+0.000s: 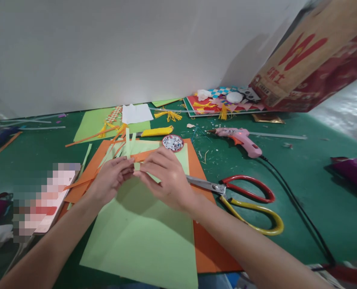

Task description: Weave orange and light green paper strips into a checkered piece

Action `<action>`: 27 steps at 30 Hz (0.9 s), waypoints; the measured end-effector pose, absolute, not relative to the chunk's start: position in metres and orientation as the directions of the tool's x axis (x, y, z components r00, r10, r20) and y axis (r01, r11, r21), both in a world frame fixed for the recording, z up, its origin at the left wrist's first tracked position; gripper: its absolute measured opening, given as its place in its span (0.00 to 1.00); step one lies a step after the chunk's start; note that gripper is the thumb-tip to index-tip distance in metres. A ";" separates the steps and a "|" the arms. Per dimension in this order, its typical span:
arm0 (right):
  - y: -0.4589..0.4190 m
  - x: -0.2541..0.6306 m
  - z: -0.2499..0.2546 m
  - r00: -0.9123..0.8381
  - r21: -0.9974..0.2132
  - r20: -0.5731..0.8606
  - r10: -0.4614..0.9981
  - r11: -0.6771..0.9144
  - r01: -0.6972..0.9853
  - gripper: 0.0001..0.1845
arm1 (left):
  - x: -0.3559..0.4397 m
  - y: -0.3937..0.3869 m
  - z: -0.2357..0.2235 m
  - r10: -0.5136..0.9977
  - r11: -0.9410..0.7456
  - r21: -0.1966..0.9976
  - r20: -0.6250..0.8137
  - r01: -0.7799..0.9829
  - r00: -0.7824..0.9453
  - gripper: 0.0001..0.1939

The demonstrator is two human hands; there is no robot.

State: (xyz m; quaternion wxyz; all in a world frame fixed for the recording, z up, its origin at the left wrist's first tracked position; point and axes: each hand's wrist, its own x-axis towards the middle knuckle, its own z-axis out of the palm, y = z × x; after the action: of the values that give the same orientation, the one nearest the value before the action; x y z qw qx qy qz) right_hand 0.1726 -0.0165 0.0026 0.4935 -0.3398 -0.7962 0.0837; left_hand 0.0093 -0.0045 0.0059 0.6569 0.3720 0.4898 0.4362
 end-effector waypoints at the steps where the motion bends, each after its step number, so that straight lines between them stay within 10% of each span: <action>1: -0.018 0.171 0.003 -0.293 -0.531 0.676 0.677 0.722 0.444 0.12 | 0.009 -0.004 0.006 0.944 0.327 0.918 -0.306 -0.222 0.125 0.11; 12: -0.017 0.163 0.006 -0.230 -0.970 -0.004 0.973 0.052 0.238 0.17 | 0.009 -0.002 0.005 0.964 0.264 0.891 -0.248 -0.370 0.090 0.07; 27: -0.014 0.163 0.001 -0.187 -0.993 0.037 0.982 0.057 0.101 0.18 | 0.008 0.000 0.004 0.952 0.298 0.840 -0.299 -0.454 0.071 0.05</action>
State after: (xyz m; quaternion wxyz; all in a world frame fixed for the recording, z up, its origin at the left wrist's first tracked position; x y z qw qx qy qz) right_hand 0.1629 -0.0137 0.0012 0.4359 -0.4651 -0.5818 0.5052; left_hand 0.0080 0.0005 0.0038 0.6750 0.2827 0.4396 0.5207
